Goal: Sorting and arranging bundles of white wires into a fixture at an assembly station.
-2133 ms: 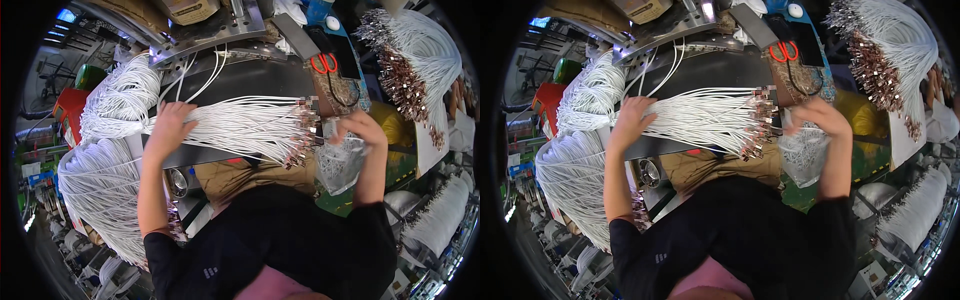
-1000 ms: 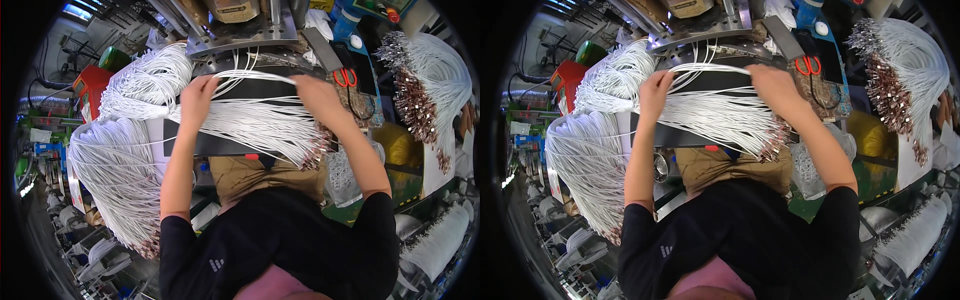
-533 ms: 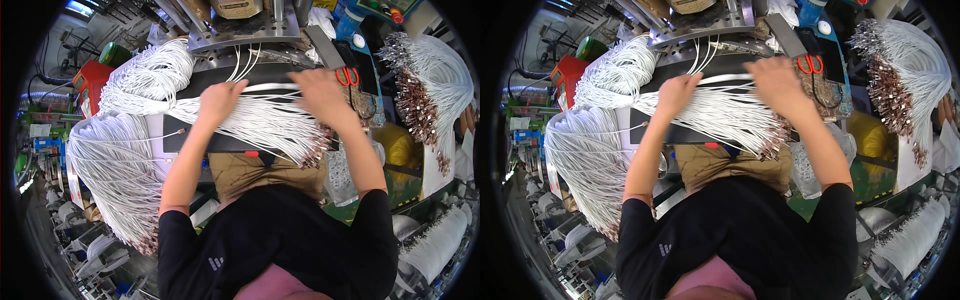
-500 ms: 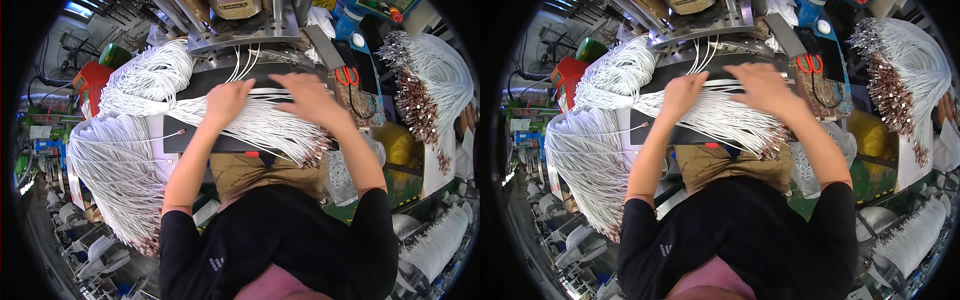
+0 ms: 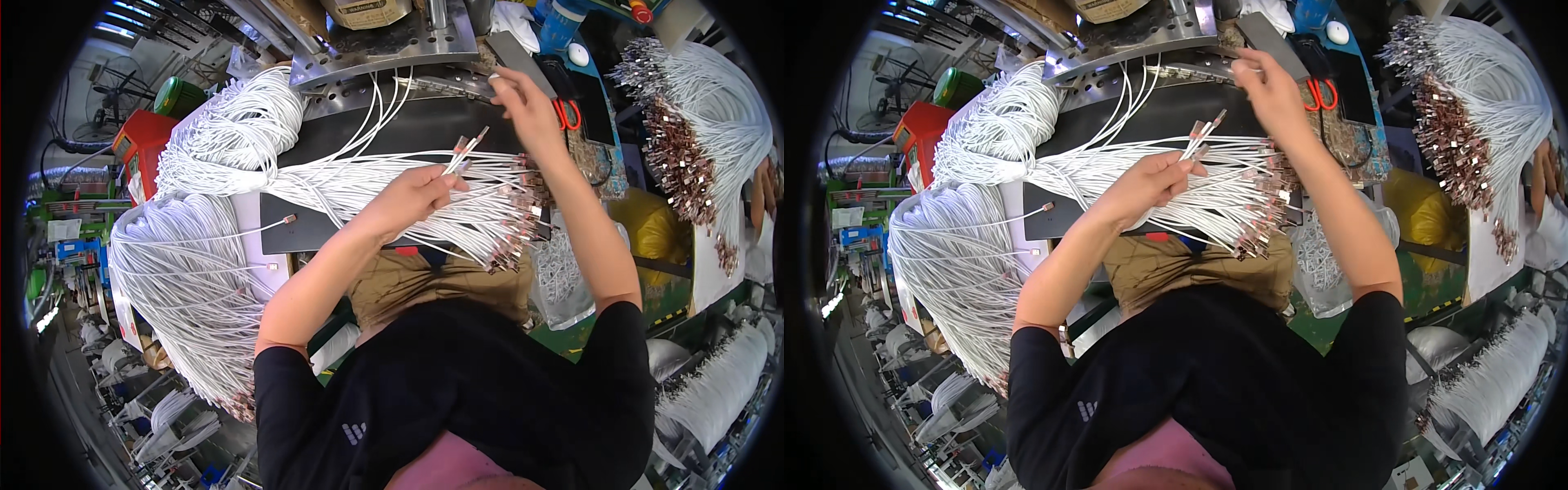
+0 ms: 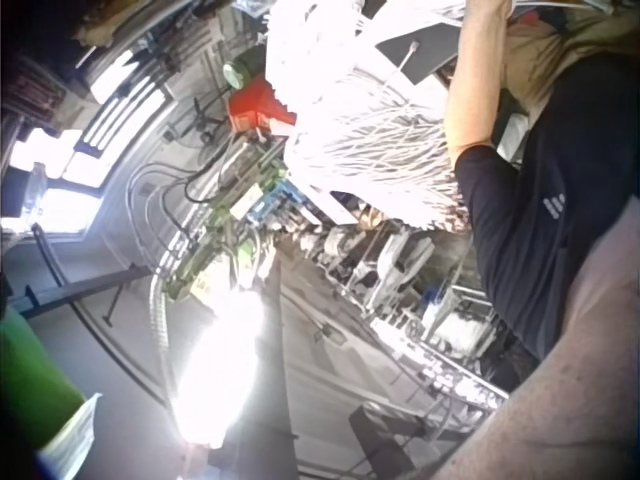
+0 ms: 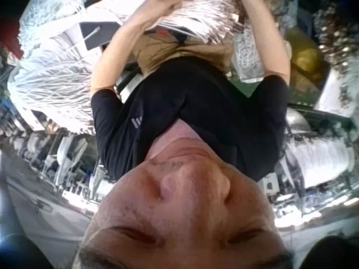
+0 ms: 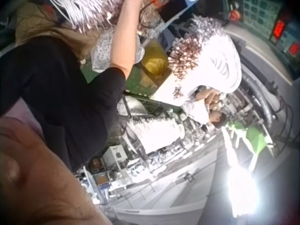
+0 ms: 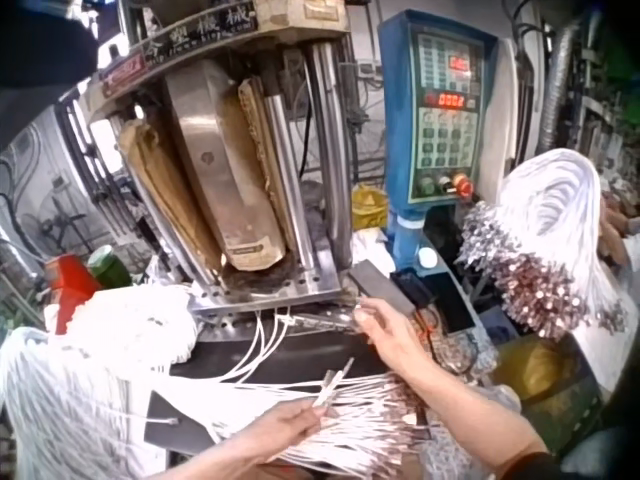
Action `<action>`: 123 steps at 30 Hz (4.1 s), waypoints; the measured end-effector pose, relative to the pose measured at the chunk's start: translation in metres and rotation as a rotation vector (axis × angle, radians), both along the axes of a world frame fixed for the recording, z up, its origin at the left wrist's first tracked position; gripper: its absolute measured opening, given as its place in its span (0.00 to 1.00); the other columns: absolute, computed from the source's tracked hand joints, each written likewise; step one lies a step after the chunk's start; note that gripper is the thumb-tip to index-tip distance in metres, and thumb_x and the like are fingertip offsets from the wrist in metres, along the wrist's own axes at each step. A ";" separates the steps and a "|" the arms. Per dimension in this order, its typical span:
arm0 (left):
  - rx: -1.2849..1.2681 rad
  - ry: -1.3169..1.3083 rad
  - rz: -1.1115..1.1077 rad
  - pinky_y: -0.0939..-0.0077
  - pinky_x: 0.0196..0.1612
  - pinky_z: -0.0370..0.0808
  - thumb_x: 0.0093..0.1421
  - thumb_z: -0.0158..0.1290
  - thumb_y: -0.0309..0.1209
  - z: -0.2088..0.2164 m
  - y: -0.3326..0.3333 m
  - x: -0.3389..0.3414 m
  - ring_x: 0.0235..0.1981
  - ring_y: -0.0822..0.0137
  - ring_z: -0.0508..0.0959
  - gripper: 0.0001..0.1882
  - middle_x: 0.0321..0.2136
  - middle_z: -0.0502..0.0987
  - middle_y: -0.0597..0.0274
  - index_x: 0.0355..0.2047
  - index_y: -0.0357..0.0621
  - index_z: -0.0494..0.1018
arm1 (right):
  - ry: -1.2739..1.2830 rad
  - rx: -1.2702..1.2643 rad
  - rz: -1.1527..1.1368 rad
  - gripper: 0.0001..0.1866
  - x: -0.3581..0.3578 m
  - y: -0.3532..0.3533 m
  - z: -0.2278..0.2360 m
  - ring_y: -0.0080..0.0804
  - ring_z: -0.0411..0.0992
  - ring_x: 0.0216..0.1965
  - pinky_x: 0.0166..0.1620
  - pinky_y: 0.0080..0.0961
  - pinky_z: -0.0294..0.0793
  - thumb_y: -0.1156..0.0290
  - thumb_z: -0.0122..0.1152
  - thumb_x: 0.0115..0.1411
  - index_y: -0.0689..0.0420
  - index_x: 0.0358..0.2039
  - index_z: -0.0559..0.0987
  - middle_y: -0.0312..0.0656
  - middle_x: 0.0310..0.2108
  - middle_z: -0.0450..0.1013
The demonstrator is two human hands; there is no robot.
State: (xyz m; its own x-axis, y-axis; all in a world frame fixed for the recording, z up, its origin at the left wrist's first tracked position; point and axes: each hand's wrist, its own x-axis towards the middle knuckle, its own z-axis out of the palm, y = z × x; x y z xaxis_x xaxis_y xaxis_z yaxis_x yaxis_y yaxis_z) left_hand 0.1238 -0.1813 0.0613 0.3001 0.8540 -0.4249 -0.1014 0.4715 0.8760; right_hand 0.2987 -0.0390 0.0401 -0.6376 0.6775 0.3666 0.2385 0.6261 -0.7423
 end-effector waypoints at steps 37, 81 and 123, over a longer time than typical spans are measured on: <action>-0.071 0.138 0.271 0.83 0.33 0.74 0.63 0.59 0.36 -0.035 0.077 -0.017 0.27 0.75 0.78 0.12 0.28 0.79 0.67 0.37 0.38 0.80 | 0.004 -0.543 -0.122 0.22 -0.022 0.024 -0.039 0.26 0.70 0.22 0.28 0.24 0.69 0.63 0.45 0.65 0.60 0.52 0.78 0.42 0.29 0.77; 0.015 0.291 0.209 0.82 0.32 0.73 0.61 0.60 0.39 -0.043 0.077 -0.043 0.26 0.75 0.78 0.14 0.26 0.80 0.66 0.37 0.40 0.81 | -0.079 -0.633 0.087 0.20 0.007 0.041 -0.028 0.20 0.74 0.36 0.42 0.19 0.72 0.65 0.70 0.57 0.64 0.45 0.78 0.37 0.36 0.79; 0.133 0.533 0.187 0.80 0.30 0.71 0.64 0.56 0.38 -0.033 0.060 -0.045 0.22 0.76 0.74 0.13 0.19 0.75 0.71 0.29 0.41 0.80 | -0.227 -0.547 0.183 0.17 0.006 0.028 -0.004 0.18 0.74 0.33 0.39 0.18 0.71 0.66 0.68 0.58 0.62 0.44 0.79 0.36 0.32 0.79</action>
